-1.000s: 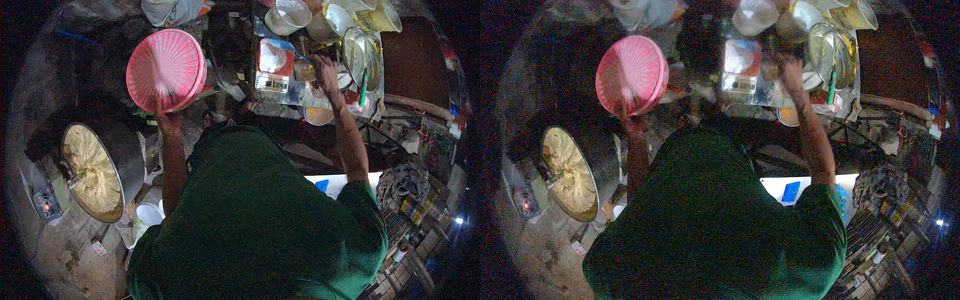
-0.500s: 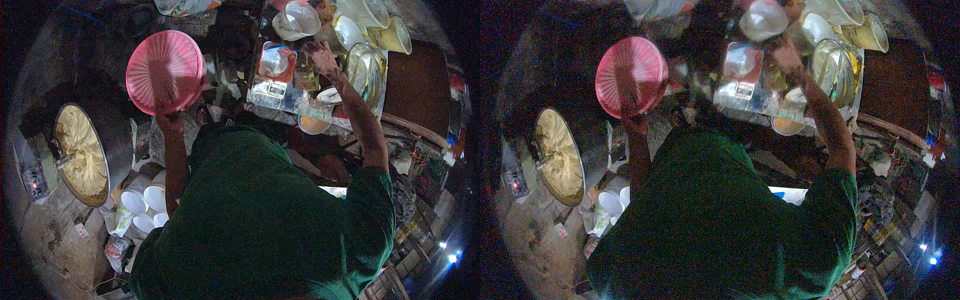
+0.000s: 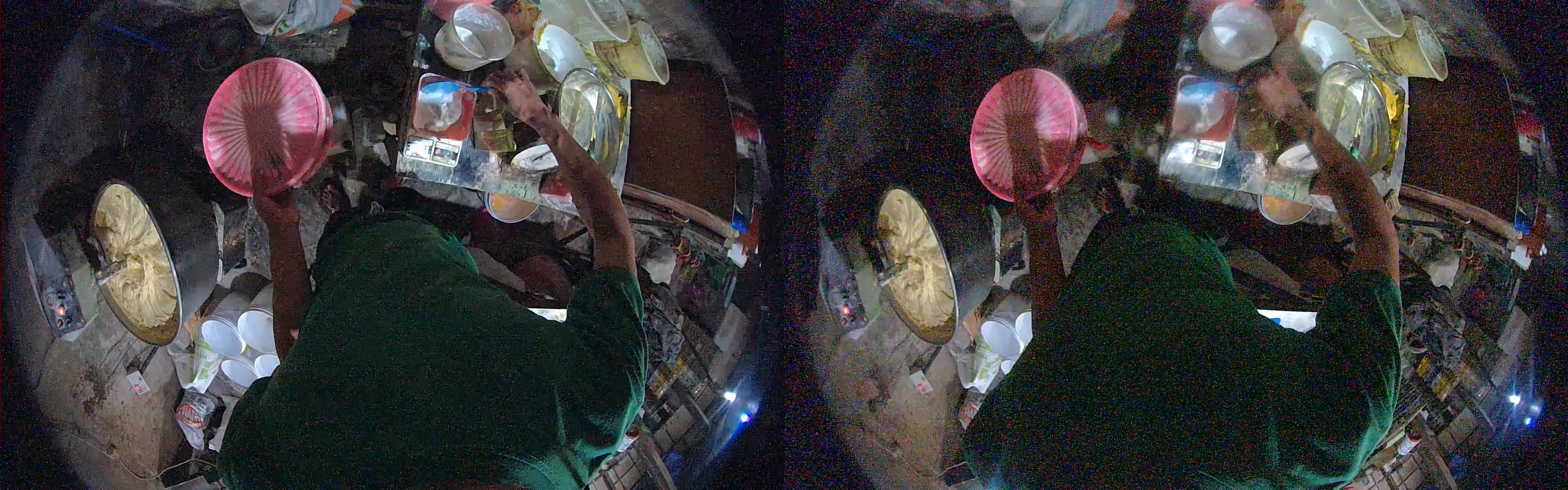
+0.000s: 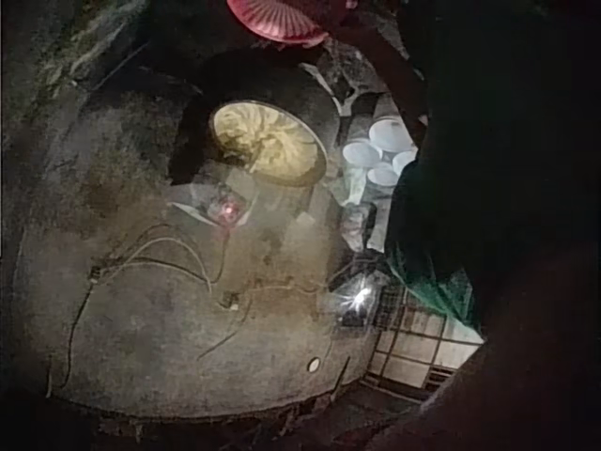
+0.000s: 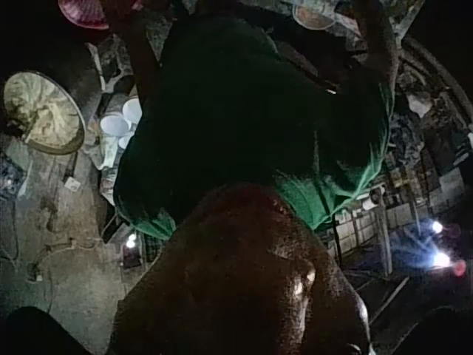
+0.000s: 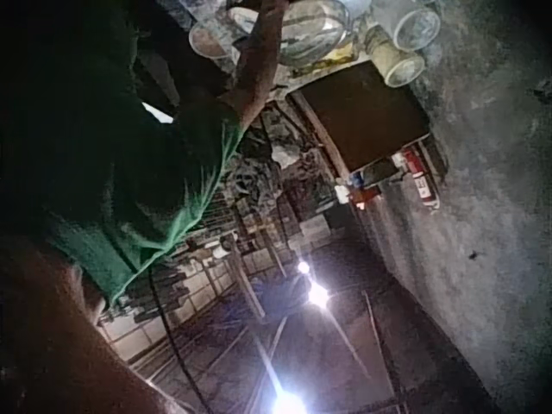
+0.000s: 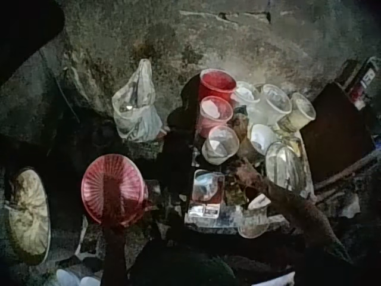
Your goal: Measuring and combining ingredients into a large dough mixer.
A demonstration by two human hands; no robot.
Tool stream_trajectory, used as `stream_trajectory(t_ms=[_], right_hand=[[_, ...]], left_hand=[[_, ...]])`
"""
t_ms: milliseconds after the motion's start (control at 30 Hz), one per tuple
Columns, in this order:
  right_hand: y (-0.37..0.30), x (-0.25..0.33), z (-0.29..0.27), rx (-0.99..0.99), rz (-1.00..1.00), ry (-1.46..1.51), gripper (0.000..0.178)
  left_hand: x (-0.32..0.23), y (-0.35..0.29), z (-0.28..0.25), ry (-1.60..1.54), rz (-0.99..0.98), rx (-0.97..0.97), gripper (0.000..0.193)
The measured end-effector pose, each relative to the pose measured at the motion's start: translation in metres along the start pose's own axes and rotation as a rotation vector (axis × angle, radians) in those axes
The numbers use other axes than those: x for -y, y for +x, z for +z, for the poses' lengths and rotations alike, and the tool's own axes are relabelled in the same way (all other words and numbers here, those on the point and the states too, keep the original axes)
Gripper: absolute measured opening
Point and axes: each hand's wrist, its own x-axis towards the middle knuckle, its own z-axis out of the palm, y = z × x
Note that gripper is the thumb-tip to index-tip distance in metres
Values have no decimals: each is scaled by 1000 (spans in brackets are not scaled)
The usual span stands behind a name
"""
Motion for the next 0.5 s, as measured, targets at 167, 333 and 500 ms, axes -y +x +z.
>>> stream_trajectory(t_ms=[167, 333, 500], right_hand=[[5, -19, 25, -353, -82, 185, 29], [-2, -5, 25, -569, -141, 655, 26], [-1, -20, 48, -402, -233, 906, 32]], left_hand=[[5, 8, -1, 55, 12, 80, 40], [9, 1, 4, 126, 53, -42, 39], [11, 21, -25, 76, -7, 92, 35]])
